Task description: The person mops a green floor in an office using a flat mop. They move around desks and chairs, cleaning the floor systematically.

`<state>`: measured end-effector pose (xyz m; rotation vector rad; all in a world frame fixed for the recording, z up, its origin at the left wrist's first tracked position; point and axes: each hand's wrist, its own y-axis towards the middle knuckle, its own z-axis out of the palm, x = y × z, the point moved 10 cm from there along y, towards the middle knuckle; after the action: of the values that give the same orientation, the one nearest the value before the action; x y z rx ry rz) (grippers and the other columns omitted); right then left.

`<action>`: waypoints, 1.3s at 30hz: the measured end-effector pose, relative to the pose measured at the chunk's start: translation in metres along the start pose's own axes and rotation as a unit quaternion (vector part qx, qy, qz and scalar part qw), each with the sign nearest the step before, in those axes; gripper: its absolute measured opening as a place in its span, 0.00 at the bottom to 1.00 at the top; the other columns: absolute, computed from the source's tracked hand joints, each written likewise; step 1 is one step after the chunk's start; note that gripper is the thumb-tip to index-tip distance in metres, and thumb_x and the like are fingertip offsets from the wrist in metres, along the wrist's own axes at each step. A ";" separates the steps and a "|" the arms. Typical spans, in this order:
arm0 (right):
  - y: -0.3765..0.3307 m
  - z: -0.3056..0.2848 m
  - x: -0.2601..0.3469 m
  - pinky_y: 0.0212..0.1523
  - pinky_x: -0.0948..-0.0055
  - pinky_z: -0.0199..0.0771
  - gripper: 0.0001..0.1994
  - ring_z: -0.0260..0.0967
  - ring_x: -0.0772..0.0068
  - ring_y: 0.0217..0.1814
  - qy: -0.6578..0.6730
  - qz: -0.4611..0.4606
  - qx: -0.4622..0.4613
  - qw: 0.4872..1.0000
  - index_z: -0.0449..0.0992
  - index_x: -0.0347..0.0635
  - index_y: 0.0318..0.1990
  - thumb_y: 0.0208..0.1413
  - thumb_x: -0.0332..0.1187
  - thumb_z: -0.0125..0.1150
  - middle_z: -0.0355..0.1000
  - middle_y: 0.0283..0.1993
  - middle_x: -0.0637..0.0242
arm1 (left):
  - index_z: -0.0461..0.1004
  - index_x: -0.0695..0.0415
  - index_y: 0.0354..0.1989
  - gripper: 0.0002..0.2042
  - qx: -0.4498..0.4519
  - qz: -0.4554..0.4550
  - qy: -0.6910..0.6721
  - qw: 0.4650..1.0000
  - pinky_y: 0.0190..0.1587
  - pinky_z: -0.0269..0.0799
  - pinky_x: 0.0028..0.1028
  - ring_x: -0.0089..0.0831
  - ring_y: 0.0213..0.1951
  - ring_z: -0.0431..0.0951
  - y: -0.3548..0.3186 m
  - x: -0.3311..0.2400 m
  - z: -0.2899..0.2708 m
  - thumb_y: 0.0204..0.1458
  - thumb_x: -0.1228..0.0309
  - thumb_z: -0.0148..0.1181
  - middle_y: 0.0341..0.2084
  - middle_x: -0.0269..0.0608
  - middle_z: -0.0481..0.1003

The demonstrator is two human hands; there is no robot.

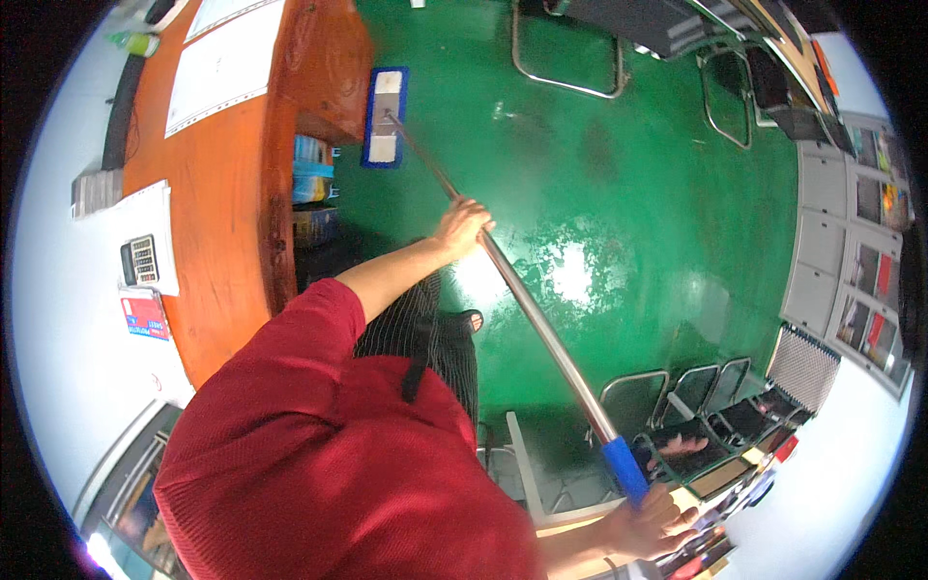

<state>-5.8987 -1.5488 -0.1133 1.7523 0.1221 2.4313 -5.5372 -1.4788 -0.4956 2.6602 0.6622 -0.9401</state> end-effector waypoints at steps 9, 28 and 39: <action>-0.015 -0.122 0.083 0.17 0.78 0.44 0.18 0.37 0.84 0.09 0.014 -0.088 0.001 0.996 0.67 0.44 0.26 0.60 0.46 0.38 0.43 0.08 0.78 | 0.69 0.47 0.21 0.05 0.077 0.049 0.028 0.995 0.52 0.52 0.47 0.33 0.40 0.70 -0.019 -0.148 0.127 0.42 0.65 0.57 0.24 0.31 0.69; -0.072 -0.256 0.227 0.15 0.80 0.44 0.18 0.39 0.85 0.09 -0.012 -0.135 -0.023 0.991 0.55 0.52 0.18 0.62 0.41 0.39 0.43 0.09 0.79 | 0.70 0.52 0.29 0.07 0.245 0.125 -0.089 0.957 0.48 0.60 0.51 0.29 0.45 0.66 -0.144 -0.352 0.210 0.41 0.71 0.61 0.30 0.29 0.69; -0.121 -0.189 0.153 0.13 0.81 0.44 0.11 0.39 0.86 0.08 0.010 -0.031 -0.012 0.999 0.62 0.50 0.25 0.60 0.36 0.46 0.43 0.09 0.80 | 0.69 0.54 0.25 0.08 0.144 -0.020 -0.007 0.989 0.36 0.67 0.40 0.32 0.41 0.68 -0.235 -0.165 0.070 0.36 0.69 0.61 0.28 0.31 0.71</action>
<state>-6.1172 -1.4010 -0.0477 1.6886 0.1480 2.3971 -5.8037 -1.3556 -0.4609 2.8963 0.6199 -1.1421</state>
